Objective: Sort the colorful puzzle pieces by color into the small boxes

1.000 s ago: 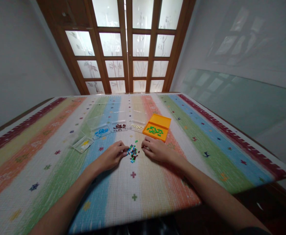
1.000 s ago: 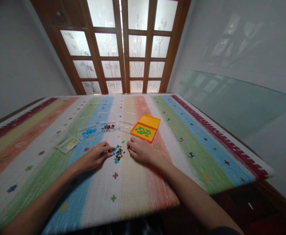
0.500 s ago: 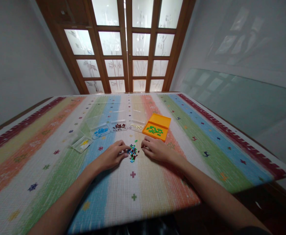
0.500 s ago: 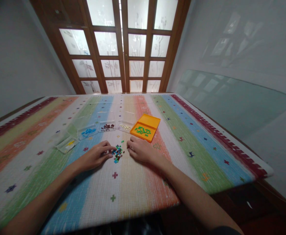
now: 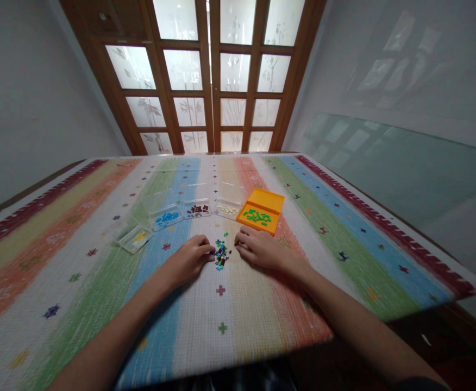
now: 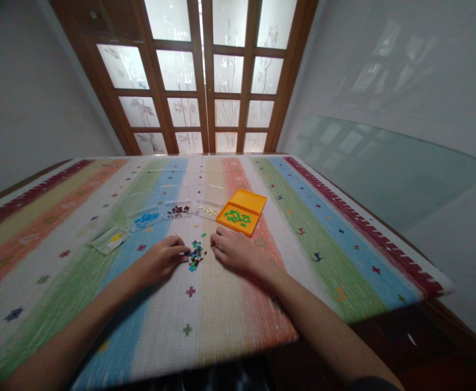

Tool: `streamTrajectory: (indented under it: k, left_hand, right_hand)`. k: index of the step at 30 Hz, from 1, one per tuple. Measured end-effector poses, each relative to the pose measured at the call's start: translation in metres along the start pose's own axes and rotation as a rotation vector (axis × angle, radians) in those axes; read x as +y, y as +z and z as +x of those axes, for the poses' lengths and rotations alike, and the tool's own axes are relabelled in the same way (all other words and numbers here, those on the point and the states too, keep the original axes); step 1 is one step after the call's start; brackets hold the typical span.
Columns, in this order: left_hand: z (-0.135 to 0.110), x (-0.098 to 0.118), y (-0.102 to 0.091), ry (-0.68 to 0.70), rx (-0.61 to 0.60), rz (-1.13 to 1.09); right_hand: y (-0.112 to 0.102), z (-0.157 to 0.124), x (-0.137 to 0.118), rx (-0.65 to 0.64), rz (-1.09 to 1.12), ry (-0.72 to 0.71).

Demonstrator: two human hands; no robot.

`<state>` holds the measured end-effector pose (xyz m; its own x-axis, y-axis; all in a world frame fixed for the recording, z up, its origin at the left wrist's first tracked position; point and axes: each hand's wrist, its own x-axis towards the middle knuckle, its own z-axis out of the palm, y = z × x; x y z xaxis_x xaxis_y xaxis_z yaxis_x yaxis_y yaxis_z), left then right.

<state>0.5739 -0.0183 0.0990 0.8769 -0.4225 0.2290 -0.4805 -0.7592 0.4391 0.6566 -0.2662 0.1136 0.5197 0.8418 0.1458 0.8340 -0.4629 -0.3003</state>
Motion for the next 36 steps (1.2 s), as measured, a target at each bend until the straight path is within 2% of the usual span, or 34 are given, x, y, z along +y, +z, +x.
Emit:
streamTrajectory:
  k: [5, 12, 18, 22, 25, 29, 32, 36]
  left_hand:
    - [0.001, -0.001, 0.002, 0.017, 0.005, 0.109]
    - [-0.003, -0.009, -0.001, -0.031, -0.016, 0.367]
    - [-0.005, -0.019, -0.007, -0.01, -0.087, 0.546]
    - [-0.008, -0.04, -0.031, -0.073, -0.035, 0.465]
    - [-0.003, -0.064, -0.063, -0.177, 0.094, 0.383]
    - [0.01, -0.091, -0.101, -0.319, 0.17, 0.379]
    - [0.016, -0.101, -0.111, -0.365, 0.168, 0.376]
    - [0.018, -0.105, -0.108, -0.35, 0.127, 0.36]
  right_hand:
    - [0.002, 0.001, 0.001, 0.014, -0.02, -0.006]
    - [0.003, 0.0, 0.002, 0.021, -0.019, -0.015]
    - [0.004, 0.0, 0.003, 0.027, -0.011, -0.019]
    - [0.003, 0.0, 0.002, 0.034, -0.017, -0.024]
    - [0.003, 0.0, 0.002, 0.034, -0.021, -0.022]
    - [0.004, -0.001, 0.002, 0.042, -0.005, -0.023]
    - [0.003, -0.001, 0.002, 0.042, -0.007, -0.025]
    - [0.002, -0.001, 0.001, 0.03, -0.011, -0.018]
